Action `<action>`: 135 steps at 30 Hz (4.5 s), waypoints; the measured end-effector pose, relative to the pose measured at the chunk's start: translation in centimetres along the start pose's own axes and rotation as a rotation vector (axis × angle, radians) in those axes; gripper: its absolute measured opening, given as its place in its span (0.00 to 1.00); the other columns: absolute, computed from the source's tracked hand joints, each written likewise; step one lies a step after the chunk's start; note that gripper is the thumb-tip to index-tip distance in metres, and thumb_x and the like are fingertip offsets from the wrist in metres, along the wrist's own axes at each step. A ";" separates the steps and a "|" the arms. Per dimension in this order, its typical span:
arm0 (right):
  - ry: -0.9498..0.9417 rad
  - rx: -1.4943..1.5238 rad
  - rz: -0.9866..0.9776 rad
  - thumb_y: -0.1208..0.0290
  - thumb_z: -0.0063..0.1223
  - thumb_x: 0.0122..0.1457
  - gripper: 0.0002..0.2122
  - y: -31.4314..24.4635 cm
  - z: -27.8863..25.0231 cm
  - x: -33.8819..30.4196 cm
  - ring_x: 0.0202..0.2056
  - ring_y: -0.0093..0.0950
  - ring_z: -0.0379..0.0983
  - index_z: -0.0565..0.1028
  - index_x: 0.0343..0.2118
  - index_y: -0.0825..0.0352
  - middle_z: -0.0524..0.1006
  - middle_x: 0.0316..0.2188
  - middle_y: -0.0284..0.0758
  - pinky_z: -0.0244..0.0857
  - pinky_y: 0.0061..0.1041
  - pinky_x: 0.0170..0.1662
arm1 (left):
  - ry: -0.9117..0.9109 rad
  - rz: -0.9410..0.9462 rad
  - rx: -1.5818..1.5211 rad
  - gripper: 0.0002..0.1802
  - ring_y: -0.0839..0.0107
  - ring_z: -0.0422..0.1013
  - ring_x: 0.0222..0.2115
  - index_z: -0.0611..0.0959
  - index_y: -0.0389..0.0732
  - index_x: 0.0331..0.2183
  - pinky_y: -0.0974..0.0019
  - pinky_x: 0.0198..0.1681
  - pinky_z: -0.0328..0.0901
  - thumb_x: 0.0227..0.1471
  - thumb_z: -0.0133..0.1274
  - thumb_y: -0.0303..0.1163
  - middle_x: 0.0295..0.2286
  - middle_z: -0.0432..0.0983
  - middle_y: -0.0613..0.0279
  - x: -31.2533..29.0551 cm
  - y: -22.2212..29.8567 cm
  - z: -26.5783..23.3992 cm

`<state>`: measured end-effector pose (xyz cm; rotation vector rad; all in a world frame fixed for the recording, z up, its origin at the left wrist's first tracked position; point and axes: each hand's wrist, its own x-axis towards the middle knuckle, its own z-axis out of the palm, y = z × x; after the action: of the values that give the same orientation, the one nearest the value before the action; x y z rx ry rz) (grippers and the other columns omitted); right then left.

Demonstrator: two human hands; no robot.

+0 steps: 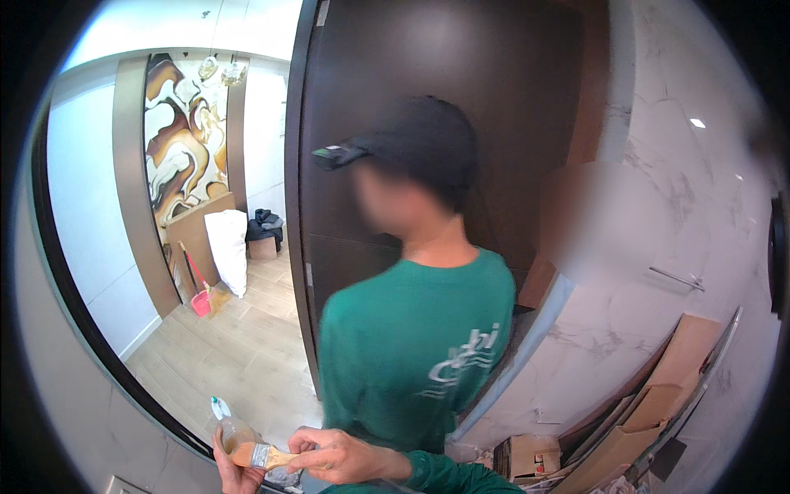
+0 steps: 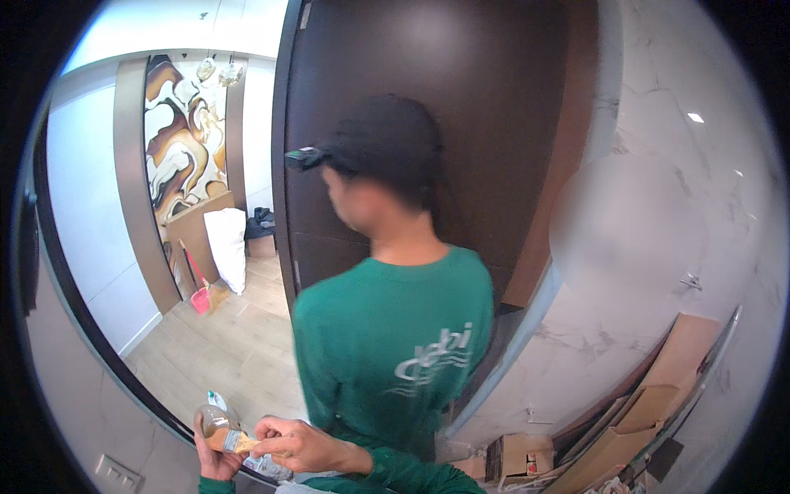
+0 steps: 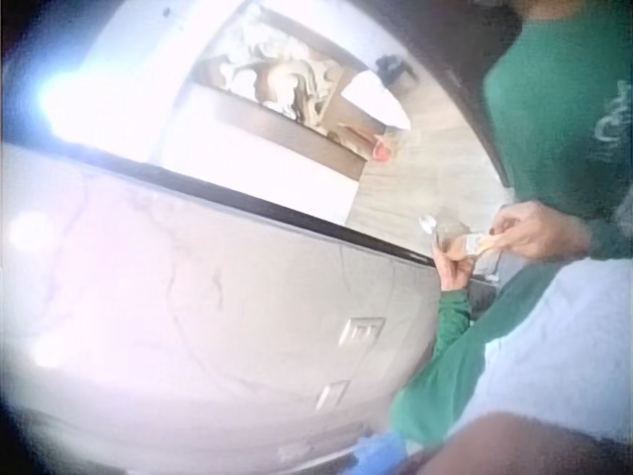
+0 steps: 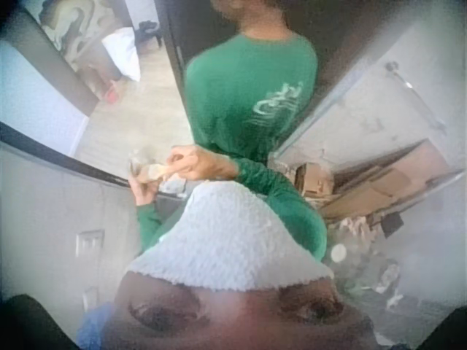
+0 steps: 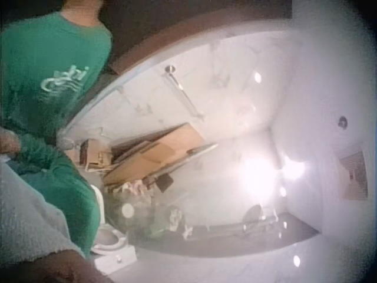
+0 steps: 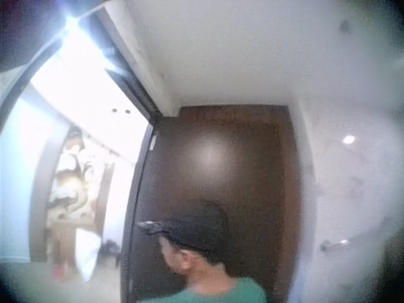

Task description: The person kneels on the floor and uses a paintbrush to apply a beige sealant from a small container along the bottom and side edges of a bathroom door frame. The person repeatedly dips the brush into the container and applies the sealant to the trim.

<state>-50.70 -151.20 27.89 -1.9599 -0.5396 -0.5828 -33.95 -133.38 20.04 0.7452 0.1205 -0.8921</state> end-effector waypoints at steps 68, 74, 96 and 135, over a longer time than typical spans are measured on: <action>1.077 0.784 0.315 0.78 0.60 0.58 0.09 -2.4 -9.2 -19.3 0.24 0.23 0.79 0.79 0.41 0.76 0.82 0.28 0.42 0.75 0.21 0.28 | -0.107 -0.094 0.417 0.34 0.64 0.75 0.43 0.78 0.46 0.49 0.56 0.49 0.71 0.52 0.56 0.63 0.41 0.79 0.56 3.9 -9.9 14.7; 1.218 0.827 0.249 0.80 0.58 0.59 0.08 -1.9 -9.9 -19.8 0.23 0.27 0.79 0.78 0.38 0.78 0.80 0.25 0.43 0.74 0.25 0.27 | -0.144 -0.118 0.459 0.39 0.65 0.74 0.37 0.79 0.39 0.46 0.59 0.43 0.71 0.50 0.55 0.66 0.40 0.78 0.54 4.8 -9.8 16.2; 1.769 -0.138 0.745 0.66 0.54 0.55 0.13 19.8 -29.4 -28.5 0.23 0.30 0.75 0.79 0.23 0.74 0.79 0.20 0.40 0.67 0.30 0.29 | -0.187 -0.265 0.388 0.42 0.65 0.73 0.30 0.78 0.32 0.45 0.68 0.32 0.69 0.54 0.51 0.66 0.34 0.76 0.52 11.4 -8.4 15.7; 1.016 -0.061 0.965 0.65 0.52 0.53 0.30 17.0 -31.2 -31.0 0.35 0.41 0.78 0.68 0.61 0.70 0.78 0.31 0.52 0.68 0.32 0.44 | -0.059 -0.121 0.325 0.41 0.68 0.70 0.29 0.77 0.34 0.46 0.69 0.30 0.65 0.53 0.52 0.66 0.34 0.73 0.55 5.0 -21.4 25.0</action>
<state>-70.22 -190.26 9.98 -1.4530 1.0003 -0.8213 -51.67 -161.05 25.24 1.0205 -0.0340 -1.0624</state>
